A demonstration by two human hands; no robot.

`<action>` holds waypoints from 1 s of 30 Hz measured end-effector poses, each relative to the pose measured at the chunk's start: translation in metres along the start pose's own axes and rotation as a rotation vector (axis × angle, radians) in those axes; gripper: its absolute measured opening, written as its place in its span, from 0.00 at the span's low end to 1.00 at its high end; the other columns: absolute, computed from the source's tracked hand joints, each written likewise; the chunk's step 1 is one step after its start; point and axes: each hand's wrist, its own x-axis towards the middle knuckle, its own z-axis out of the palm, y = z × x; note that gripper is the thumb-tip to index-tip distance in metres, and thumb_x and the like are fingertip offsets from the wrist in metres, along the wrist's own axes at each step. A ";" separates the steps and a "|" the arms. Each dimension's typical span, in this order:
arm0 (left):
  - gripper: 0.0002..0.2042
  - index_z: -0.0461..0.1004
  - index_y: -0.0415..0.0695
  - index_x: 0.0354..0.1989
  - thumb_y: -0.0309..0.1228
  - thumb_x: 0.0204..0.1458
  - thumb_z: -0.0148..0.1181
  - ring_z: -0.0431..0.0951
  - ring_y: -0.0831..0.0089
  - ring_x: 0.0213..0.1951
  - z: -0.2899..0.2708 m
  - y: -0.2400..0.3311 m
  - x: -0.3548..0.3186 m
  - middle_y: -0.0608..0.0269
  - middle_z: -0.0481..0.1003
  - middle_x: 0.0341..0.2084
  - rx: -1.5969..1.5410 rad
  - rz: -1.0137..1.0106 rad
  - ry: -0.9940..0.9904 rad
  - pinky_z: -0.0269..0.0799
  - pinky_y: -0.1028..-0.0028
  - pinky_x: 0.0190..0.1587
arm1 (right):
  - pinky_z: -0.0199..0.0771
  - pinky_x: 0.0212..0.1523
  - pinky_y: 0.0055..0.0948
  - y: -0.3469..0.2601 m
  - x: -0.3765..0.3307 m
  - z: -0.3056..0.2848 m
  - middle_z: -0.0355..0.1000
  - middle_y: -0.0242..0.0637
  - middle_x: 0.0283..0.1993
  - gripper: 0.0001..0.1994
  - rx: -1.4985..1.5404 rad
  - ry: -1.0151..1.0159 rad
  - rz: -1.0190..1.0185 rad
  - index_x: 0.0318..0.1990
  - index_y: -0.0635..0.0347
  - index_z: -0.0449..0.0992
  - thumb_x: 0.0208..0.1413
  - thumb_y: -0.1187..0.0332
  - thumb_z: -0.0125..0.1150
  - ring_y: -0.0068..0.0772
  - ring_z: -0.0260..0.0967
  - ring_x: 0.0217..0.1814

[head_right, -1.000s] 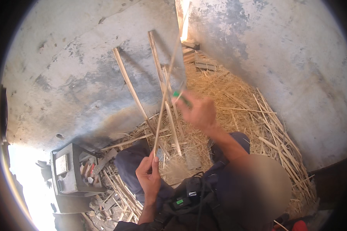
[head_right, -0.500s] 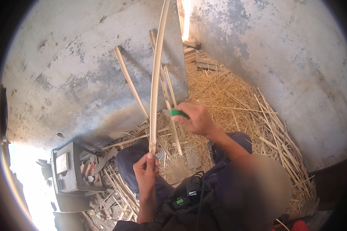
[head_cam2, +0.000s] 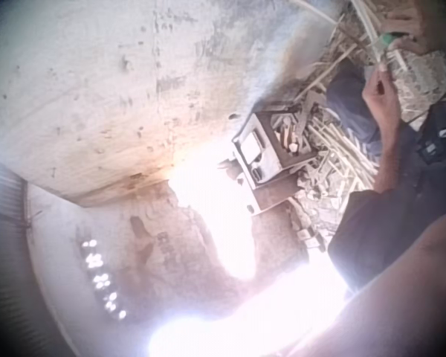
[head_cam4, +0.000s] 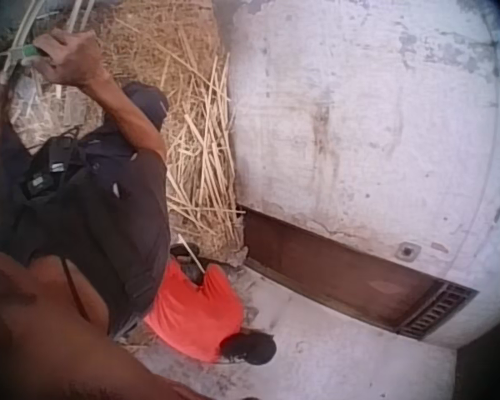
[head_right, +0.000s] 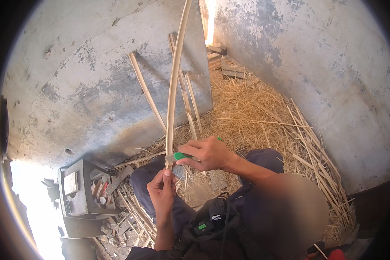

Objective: The person sits on a straw-covered floor and uses a green-handled knife to shave thin strips from a long bamboo stick. They hold the stick with their left hand and repeatedly scrape the blade along its length to remove the outer layer, producing fine shavings that fall onto the floor.

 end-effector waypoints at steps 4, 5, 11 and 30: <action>0.13 0.81 0.32 0.40 0.31 0.75 0.60 0.64 0.86 0.30 0.005 -0.003 0.002 0.74 0.70 0.27 0.039 0.110 0.039 0.57 0.79 0.31 | 0.78 0.23 0.33 -0.005 0.001 0.001 0.81 0.32 0.32 0.16 -0.014 0.007 0.024 0.44 0.54 0.86 0.61 0.52 0.76 0.35 0.80 0.24; 0.13 0.81 0.32 0.42 0.30 0.74 0.60 0.64 0.86 0.31 0.006 -0.002 0.001 0.74 0.70 0.27 0.049 0.116 0.053 0.58 0.79 0.32 | 0.78 0.23 0.33 -0.005 0.001 0.001 0.80 0.32 0.32 0.16 -0.029 0.004 0.033 0.44 0.54 0.86 0.61 0.52 0.76 0.35 0.80 0.24; 0.11 0.83 0.30 0.50 0.27 0.73 0.61 0.66 0.85 0.33 0.009 -0.002 0.002 0.72 0.72 0.30 0.179 0.211 0.122 0.62 0.79 0.34 | 0.78 0.22 0.32 -0.009 0.002 0.001 0.80 0.30 0.30 0.15 -0.112 0.032 0.060 0.44 0.51 0.86 0.61 0.52 0.76 0.34 0.79 0.24; 0.11 0.84 0.32 0.54 0.27 0.73 0.61 0.64 0.86 0.32 0.005 -0.005 0.000 0.73 0.71 0.29 0.252 0.272 0.114 0.59 0.78 0.32 | 0.75 0.22 0.32 -0.007 0.006 0.001 0.75 0.29 0.26 0.16 -0.194 0.090 0.028 0.42 0.53 0.86 0.59 0.52 0.77 0.32 0.76 0.21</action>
